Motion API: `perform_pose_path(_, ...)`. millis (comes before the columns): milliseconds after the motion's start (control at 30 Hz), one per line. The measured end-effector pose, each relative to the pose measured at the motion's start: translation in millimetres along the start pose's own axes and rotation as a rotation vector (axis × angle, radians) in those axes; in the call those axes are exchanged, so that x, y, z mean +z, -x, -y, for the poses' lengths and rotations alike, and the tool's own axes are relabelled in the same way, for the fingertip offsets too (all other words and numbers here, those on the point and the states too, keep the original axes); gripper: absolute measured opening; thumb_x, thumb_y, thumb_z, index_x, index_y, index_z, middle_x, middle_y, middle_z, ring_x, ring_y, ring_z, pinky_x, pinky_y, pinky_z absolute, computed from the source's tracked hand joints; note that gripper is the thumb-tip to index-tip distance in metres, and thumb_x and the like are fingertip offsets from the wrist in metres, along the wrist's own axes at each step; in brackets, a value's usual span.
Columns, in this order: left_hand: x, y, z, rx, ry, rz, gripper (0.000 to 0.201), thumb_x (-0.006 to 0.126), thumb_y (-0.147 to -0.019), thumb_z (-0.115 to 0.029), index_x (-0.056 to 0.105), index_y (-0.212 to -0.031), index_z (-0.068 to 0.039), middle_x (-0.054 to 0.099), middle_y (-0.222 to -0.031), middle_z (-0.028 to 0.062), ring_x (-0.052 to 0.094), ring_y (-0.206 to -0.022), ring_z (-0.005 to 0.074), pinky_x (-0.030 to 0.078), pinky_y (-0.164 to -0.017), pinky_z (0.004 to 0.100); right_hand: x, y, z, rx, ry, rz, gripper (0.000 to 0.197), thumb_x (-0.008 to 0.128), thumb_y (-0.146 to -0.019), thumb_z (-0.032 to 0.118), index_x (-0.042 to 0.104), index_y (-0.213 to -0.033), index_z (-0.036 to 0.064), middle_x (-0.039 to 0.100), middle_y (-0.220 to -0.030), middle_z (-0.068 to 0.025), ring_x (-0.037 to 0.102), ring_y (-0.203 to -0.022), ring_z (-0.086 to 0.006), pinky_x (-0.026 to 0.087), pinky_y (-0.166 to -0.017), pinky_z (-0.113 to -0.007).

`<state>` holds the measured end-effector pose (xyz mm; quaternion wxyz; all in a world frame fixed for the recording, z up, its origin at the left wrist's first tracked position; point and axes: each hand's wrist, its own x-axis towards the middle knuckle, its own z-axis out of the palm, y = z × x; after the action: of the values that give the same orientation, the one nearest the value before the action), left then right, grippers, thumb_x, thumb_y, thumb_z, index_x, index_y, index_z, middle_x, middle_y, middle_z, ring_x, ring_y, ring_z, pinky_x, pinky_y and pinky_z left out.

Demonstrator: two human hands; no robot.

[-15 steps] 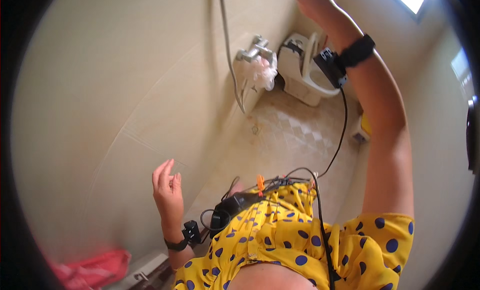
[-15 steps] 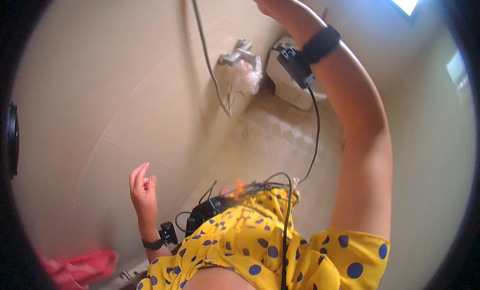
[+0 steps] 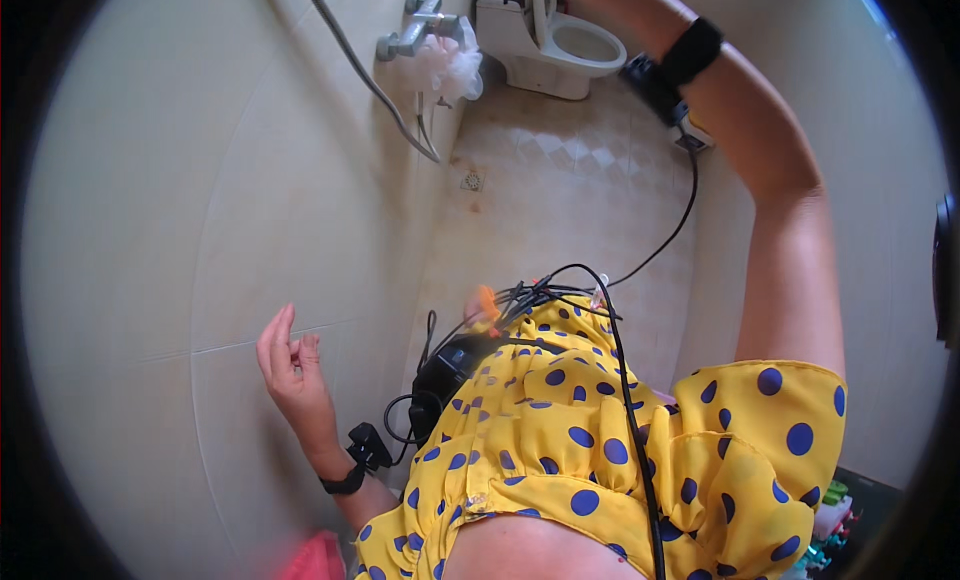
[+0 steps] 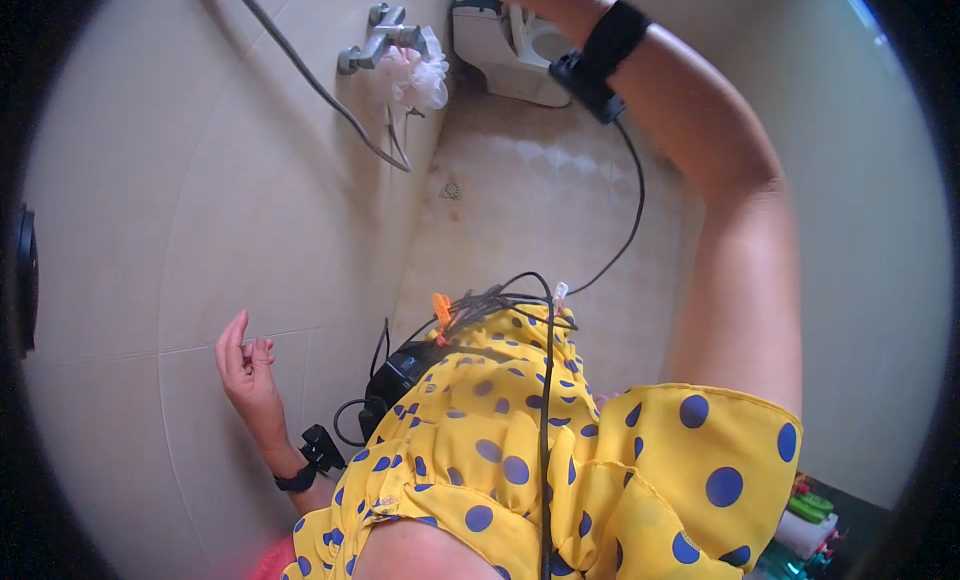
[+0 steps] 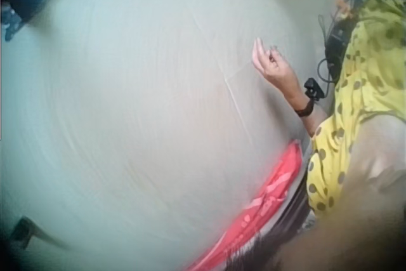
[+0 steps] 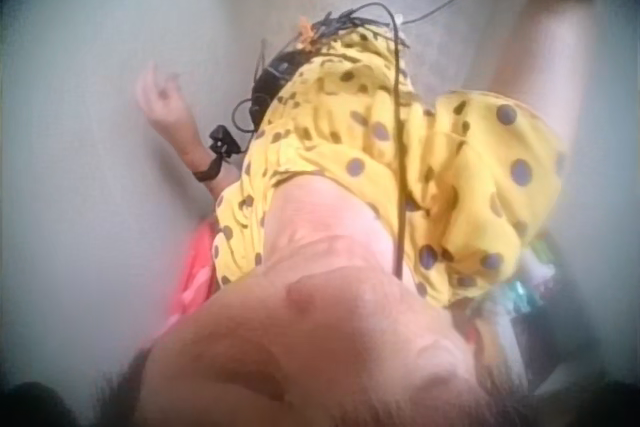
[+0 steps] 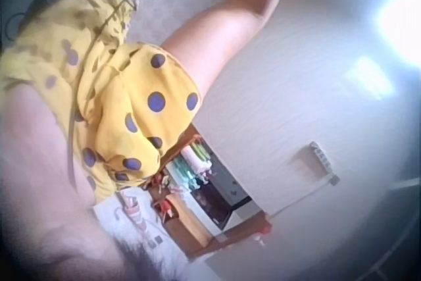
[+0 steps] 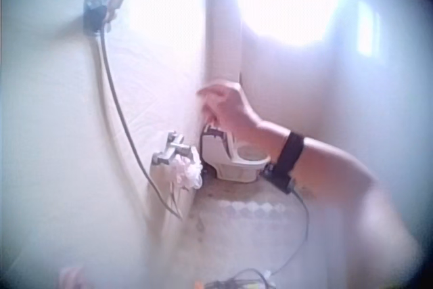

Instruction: The person cleans a toilet by using a toilet brush and a handheld shower head to scrub the bowl and rinse the interior surfaces.

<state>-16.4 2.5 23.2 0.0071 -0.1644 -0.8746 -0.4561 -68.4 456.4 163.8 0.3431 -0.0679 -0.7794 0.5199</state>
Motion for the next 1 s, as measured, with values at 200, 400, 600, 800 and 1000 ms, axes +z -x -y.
perform_pose_path(200,9.1,-4.1,-8.4,0.116,-0.074,0.083,0.034,0.054,-0.088,0.001,0.057,-0.122,-0.006,0.053,-0.117,0.0071,0.052,-0.083,0.0121,0.045,-0.070,0.0244,-52.2,-26.4,37.4,-0.068,0.008,-0.057,0.019,0.051,-0.087,0.009,0.063,-0.100,0.0012,0.059,-0.075,-0.0072,0.054,-0.057,-0.0132,0.045,-0.047,-0.026)
perform_pose_path(400,16.3,-10.1,-9.9,0.133,-0.010,0.092,0.036,0.055,-0.087,0.003,0.057,-0.123,-0.007,0.053,-0.118,0.0080,0.054,-0.083,0.0137,0.047,-0.070,0.0254,-69.8,-48.2,65.5,-0.075,0.070,-0.041,0.022,0.052,-0.088,0.015,0.061,-0.105,0.0042,0.058,-0.085,-0.0083,0.055,-0.068,-0.0151,0.048,-0.055,-0.027)
perform_pose_path(600,11.6,-9.8,6.4,0.158,-0.017,-0.004,0.037,0.055,-0.087,0.003,0.057,-0.123,-0.007,0.053,-0.117,0.0085,0.054,-0.081,0.0138,0.048,-0.068,0.0257,-80.9,-38.4,98.1,0.008,0.168,0.046,0.026,0.054,-0.089,0.021,0.060,-0.111,0.0072,0.057,-0.095,-0.0095,0.056,-0.079,-0.0169,0.050,-0.064,-0.029)
perform_pose_path(800,40.0,-9.5,19.8,0.089,0.201,0.137,0.039,0.054,-0.088,0.002,0.055,-0.126,-0.008,0.052,-0.114,0.0041,0.048,-0.073,0.0091,0.046,-0.068,0.0227,-77.7,-15.3,112.1,0.225,0.396,0.392,0.031,0.056,-0.090,0.027,0.058,-0.116,0.0102,0.056,-0.105,-0.0106,0.057,-0.090,-0.0187,0.052,-0.072,-0.031)
perform_pose_path(1000,46.1,-7.1,6.3,0.099,0.026,0.248,0.040,0.056,-0.087,0.000,0.054,-0.126,-0.008,0.054,-0.115,0.0092,0.055,-0.076,0.0157,0.048,-0.069,0.0268,-65.8,95.4,-12.3,0.446,0.522,1.017,0.023,0.054,-0.090,0.018,0.062,-0.108,0.0063,0.061,-0.094,-0.0100,0.061,-0.078,-0.0203,0.054,-0.069,-0.032)
